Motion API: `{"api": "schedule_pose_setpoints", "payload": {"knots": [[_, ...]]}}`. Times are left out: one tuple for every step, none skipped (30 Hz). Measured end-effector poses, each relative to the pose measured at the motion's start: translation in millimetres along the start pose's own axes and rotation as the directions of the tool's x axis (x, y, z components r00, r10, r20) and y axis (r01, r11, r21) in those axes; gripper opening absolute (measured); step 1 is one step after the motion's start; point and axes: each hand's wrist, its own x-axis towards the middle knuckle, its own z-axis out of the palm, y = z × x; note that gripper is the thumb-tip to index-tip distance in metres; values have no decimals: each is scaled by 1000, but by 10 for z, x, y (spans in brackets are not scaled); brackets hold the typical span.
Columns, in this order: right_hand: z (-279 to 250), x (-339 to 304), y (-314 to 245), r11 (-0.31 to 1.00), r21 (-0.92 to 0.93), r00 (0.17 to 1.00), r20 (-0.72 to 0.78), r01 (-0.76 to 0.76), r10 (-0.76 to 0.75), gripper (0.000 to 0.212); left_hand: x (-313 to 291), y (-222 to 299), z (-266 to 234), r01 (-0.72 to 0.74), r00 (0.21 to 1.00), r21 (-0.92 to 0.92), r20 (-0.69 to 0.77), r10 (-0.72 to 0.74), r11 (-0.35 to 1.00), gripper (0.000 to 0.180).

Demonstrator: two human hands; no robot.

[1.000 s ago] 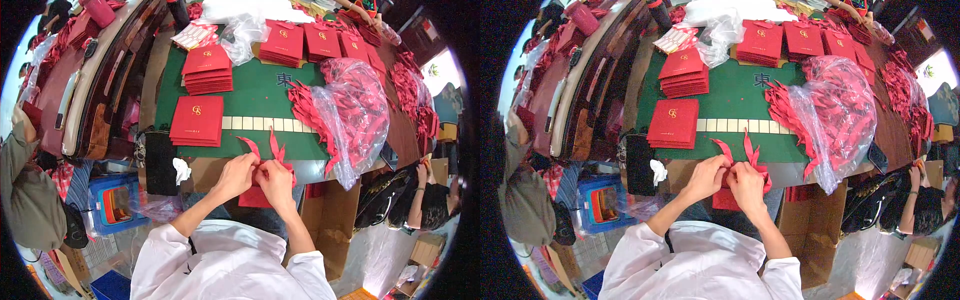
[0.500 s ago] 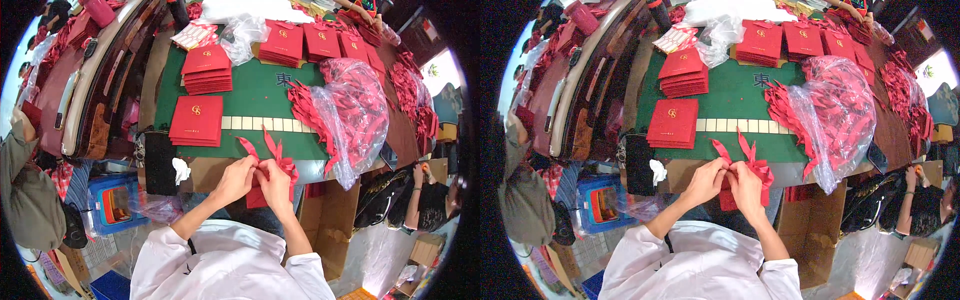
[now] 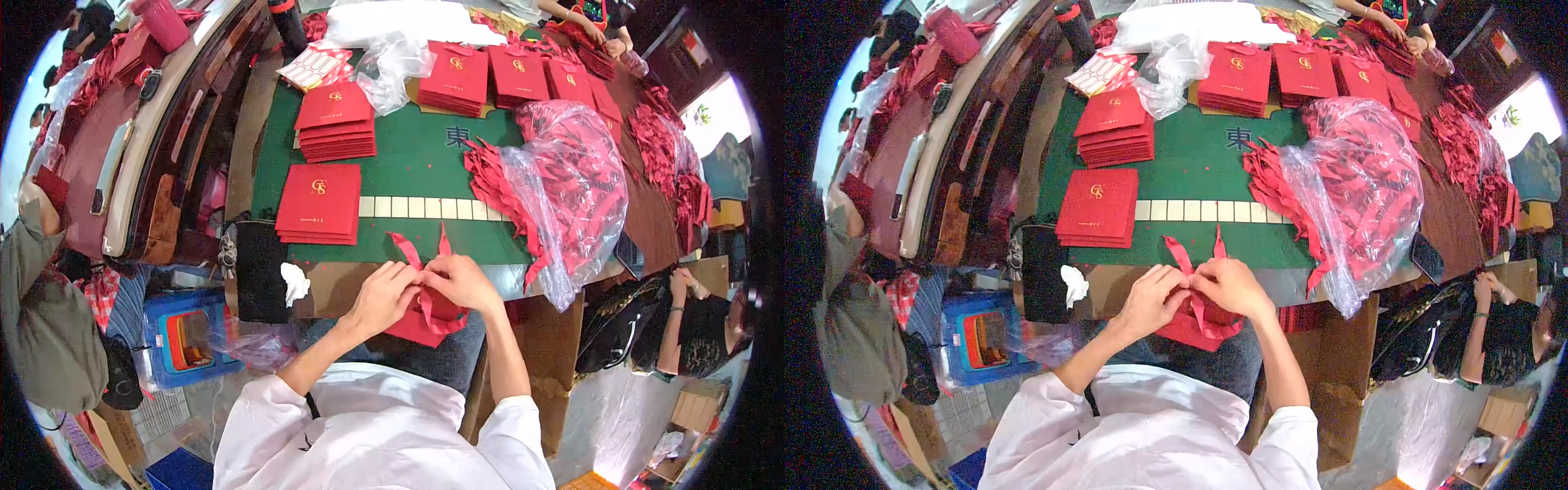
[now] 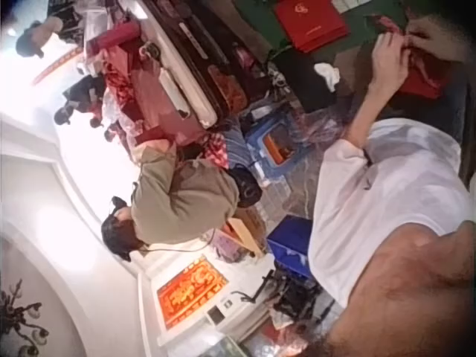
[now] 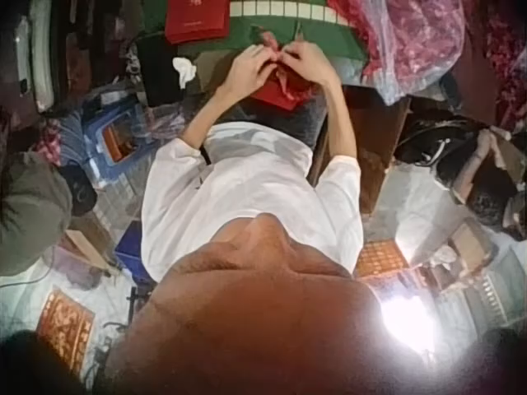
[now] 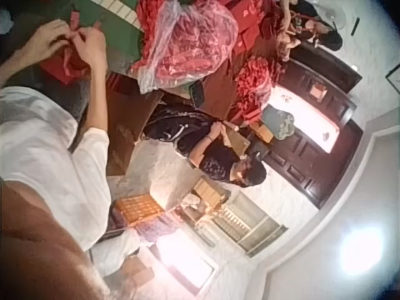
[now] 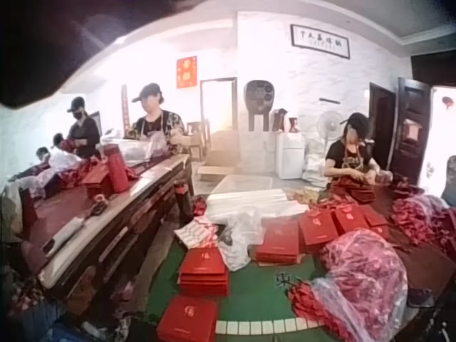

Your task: The person threads red ribbons through holes in red gift bags and ties them by hand to create handles.

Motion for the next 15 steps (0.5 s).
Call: {"api": "schedule_pose_setpoints", "payload": {"knots": [[-10,34,63,995,97,998,45,30,-35,24,-3,-4,0,-4,1000,1,-1,4,1000,18],[-11,54,121,979,195,994,86,56,-74,23,-8,-15,4,-7,1000,-13,2,8,1000,17],[-5,59,165,973,217,992,73,81,-99,23,-5,-23,1,-11,1000,-28,6,11,1000,15],[-2,73,165,973,217,992,72,84,-102,23,4,-27,-13,-12,1000,-25,3,12,1000,15],[2,88,160,948,310,991,82,73,-104,19,15,-29,-30,-6,1000,-42,4,6,999,15],[8,102,157,914,401,990,92,61,-106,15,23,-34,-42,0,1000,-60,4,1,998,14],[24,107,164,914,400,990,91,61,-106,15,20,-43,-45,-2,1000,-61,4,2,998,14],[50,112,181,894,447,992,90,36,-85,15,15,-56,-42,9,1000,-78,5,-8,997,14],[78,121,197,870,493,994,91,11,-64,15,14,-64,-40,20,1000,-96,6,-19,995,14],[109,128,210,870,494,994,89,10,-62,15,27,-53,-46,19,1000,-97,9,-18,995,14],[144,139,219,909,416,998,63,-5,-24,15,50,-35,-61,30,999,-102,31,-27,994,15],[176,149,224,941,337,999,33,-23,12,15,63,-24,-68,42,998,-107,54,-36,993,16],[198,169,225,941,337,999,33,-22,11,15,65,-31,-64,41,998,-106,53,-36,993,16],[218,187,224,932,362,995,-71,-33,64,18,64,-46,-57,40,998,-144,58,-32,989,15],[229,200,217,920,389,978,-174,-42,118,20,64,-59,-47,38,998,-182,63,-27,983,15]]}}
